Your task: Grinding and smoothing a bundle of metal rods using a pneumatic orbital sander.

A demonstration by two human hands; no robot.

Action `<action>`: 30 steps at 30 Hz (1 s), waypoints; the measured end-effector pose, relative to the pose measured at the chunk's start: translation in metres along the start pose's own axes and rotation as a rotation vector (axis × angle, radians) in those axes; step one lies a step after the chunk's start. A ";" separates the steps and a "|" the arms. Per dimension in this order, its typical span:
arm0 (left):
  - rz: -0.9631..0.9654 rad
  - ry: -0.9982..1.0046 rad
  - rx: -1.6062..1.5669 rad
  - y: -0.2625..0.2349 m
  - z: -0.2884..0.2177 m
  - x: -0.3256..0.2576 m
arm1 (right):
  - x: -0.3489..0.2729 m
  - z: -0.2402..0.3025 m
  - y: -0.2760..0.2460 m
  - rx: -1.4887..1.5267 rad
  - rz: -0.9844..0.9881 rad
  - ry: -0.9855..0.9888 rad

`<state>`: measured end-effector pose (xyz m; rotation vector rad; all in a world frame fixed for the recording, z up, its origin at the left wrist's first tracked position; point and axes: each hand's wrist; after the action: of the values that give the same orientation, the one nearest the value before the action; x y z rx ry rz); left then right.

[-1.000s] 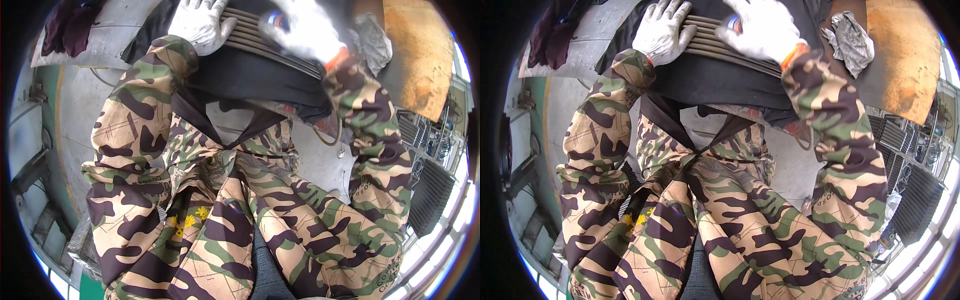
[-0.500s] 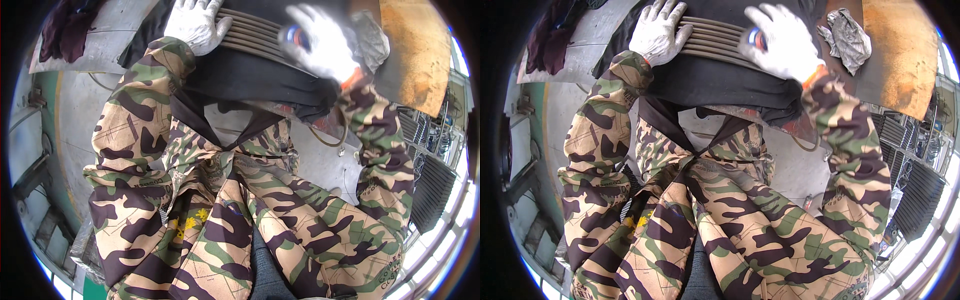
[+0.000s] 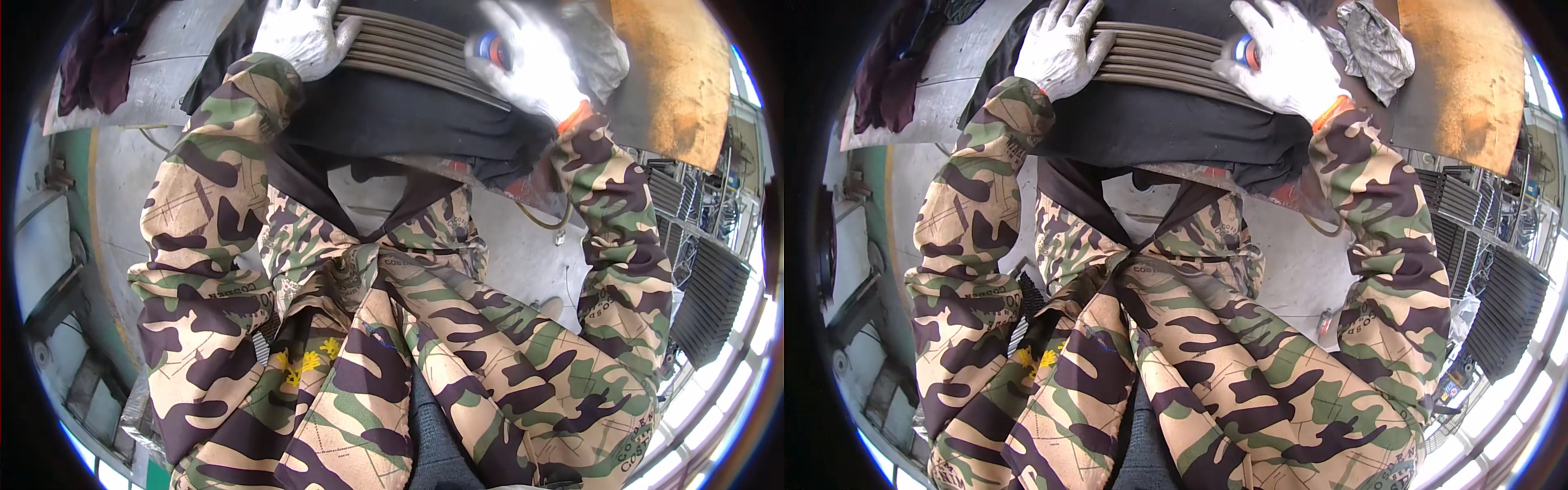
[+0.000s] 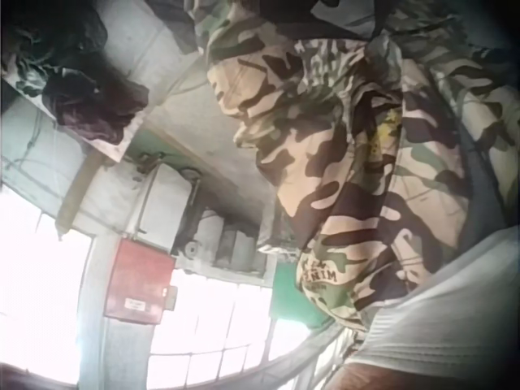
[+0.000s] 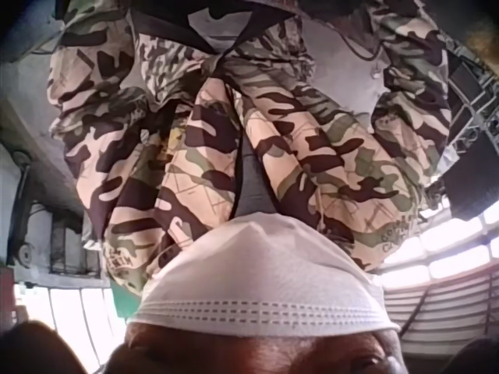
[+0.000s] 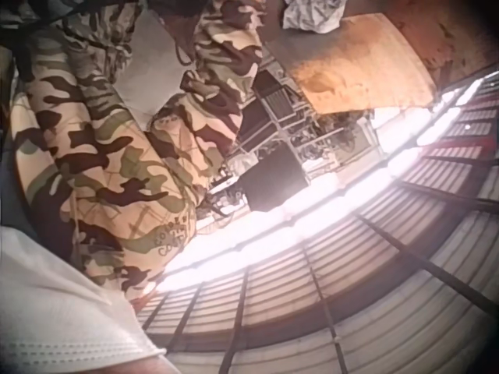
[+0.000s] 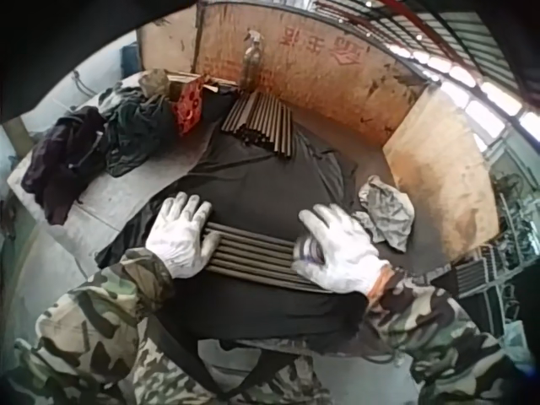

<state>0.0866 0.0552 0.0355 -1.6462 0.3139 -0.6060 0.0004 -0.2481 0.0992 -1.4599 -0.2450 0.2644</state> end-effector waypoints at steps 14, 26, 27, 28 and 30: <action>-0.010 -0.009 -0.020 -0.005 -0.005 -0.002 | 0.002 0.003 0.014 -0.050 -0.028 -0.093; 0.005 -0.020 -0.016 -0.002 -0.001 0.000 | 0.032 -0.005 0.018 -0.178 -0.018 -0.046; 0.006 -0.015 -0.012 -0.001 -0.001 0.003 | 0.026 -0.005 0.018 -0.172 0.019 -0.008; 0.010 -0.023 -0.011 0.000 -0.002 0.002 | 0.017 0.002 0.016 -0.162 0.063 0.024; -0.019 -0.004 -0.008 -0.001 -0.003 0.004 | 0.008 0.001 0.013 -0.129 -0.008 -0.074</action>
<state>0.0887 0.0509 0.0378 -1.6591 0.2986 -0.6166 0.0076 -0.2431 0.0859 -1.5781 -0.3333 0.3009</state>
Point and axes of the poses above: each hand's wrist, its own x-axis towards the middle knuckle, its own y-axis out of the palm, z = x × y, and after that the axes turned 7 degrees about z, right-handed
